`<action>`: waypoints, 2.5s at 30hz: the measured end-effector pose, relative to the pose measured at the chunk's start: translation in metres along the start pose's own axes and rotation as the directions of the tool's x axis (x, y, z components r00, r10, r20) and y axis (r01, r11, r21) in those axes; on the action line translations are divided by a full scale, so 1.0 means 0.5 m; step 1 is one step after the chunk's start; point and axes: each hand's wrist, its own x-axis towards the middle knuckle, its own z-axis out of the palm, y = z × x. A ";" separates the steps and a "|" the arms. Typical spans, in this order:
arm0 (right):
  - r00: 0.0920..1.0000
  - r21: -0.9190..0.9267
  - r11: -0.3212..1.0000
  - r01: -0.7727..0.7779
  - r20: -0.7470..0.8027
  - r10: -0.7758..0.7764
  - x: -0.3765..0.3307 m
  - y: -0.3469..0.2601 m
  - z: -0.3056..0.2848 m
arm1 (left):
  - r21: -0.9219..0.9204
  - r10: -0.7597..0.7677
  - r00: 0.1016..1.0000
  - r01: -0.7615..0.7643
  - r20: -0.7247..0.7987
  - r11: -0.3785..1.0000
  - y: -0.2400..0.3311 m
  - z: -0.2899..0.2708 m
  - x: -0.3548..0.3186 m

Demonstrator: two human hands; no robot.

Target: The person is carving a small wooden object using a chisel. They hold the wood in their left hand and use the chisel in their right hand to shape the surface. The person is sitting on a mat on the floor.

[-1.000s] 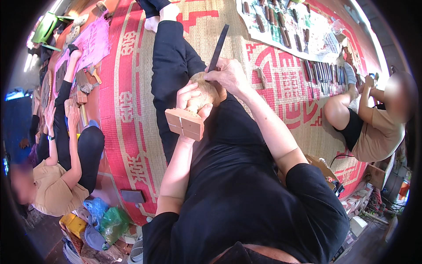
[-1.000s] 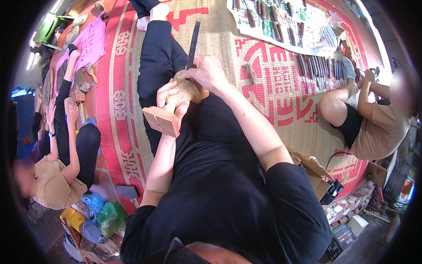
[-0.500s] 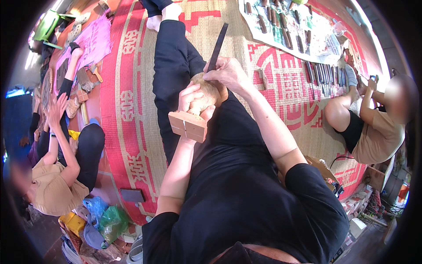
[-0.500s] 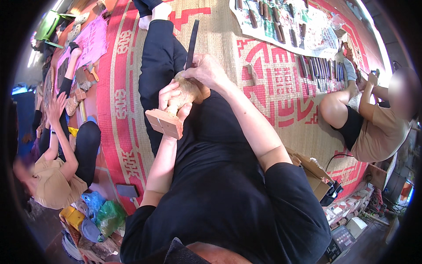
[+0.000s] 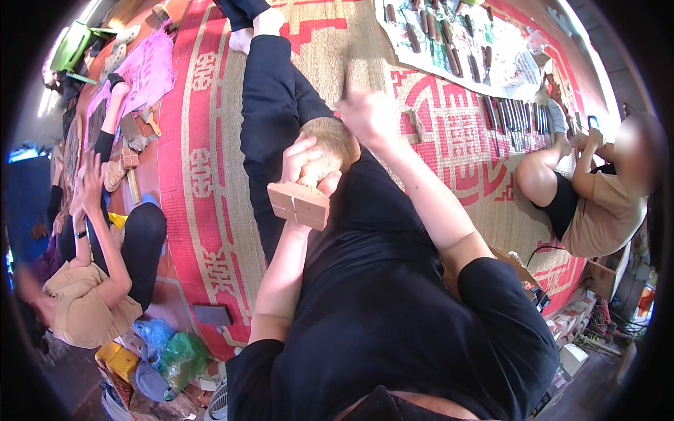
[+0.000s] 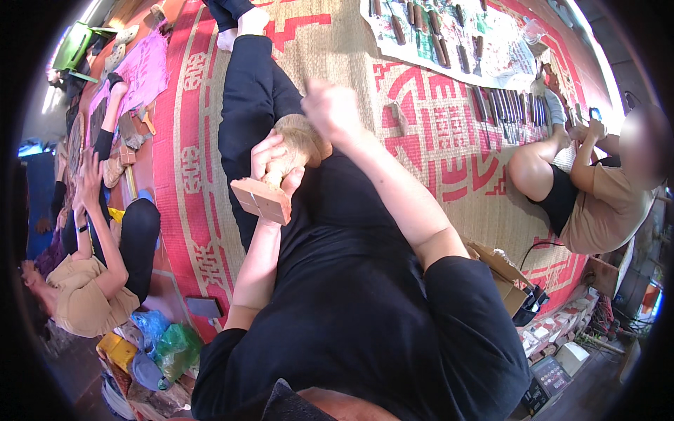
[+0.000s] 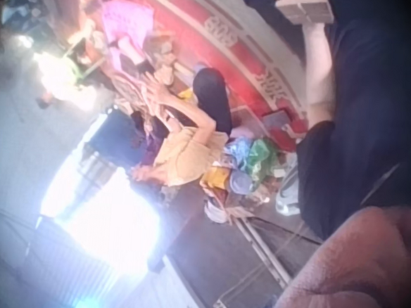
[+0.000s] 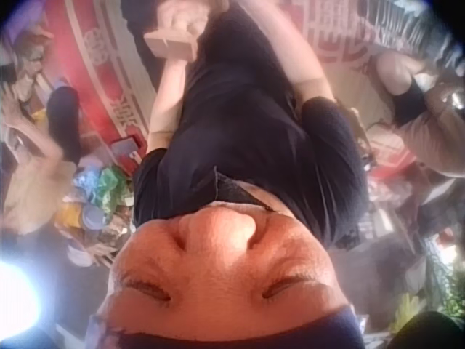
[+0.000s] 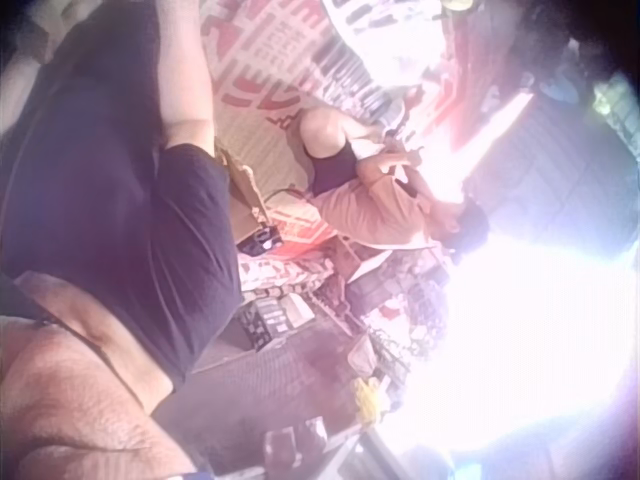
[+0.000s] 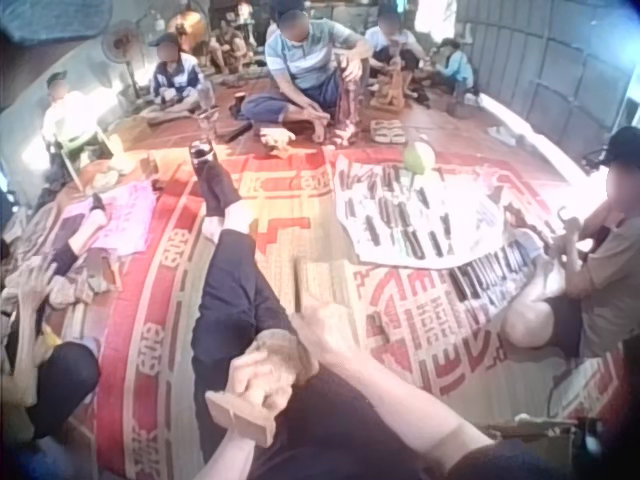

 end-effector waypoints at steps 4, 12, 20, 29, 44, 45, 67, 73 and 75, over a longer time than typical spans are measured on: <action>0.959 0.621 0.736 -0.269 0.106 0.262 0.014 0.047 -0.035 | 0.113 0.157 0.987 -0.160 0.035 0.981 0.007 0.000 0.002; 0.824 0.815 0.347 -0.465 0.254 0.507 -0.036 0.178 -0.026 | 0.147 0.277 0.950 -0.297 0.143 0.944 0.022 0.022 0.000; 0.752 0.777 0.289 -0.559 0.330 0.570 -0.063 0.221 -0.001 | 0.180 0.250 0.943 -0.291 0.219 0.939 -0.001 0.020 0.006; 0.725 0.746 0.298 -0.596 0.340 0.599 -0.052 0.232 0.020 | 0.115 0.109 0.985 -0.125 0.136 0.986 -0.005 0.011 0.019; 0.694 0.707 0.293 -0.643 0.378 0.613 -0.055 0.248 0.035 | -0.052 -0.149 0.988 0.151 0.031 0.987 -0.022 -0.016 0.025; 0.692 0.703 0.295 -0.647 0.380 0.614 -0.055 0.246 0.034 | -0.062 -0.136 0.990 0.138 0.033 0.988 -0.025 -0.017 0.024; 0.883 0.861 0.311 -0.403 0.276 0.381 -0.070 0.076 -0.014 | -0.127 -0.227 0.974 0.228 0.025 0.965 -0.022 -0.016 0.023; 0.881 0.815 0.370 -0.445 0.324 0.345 -0.067 0.047 0.005 | -0.118 -0.217 0.976 0.219 0.033 0.968 -0.018 -0.016 0.027; 0.882 0.810 0.380 -0.445 0.325 0.341 -0.065 0.041 0.010 | -0.113 -0.209 0.978 0.211 0.031 0.971 -0.019 -0.016 0.025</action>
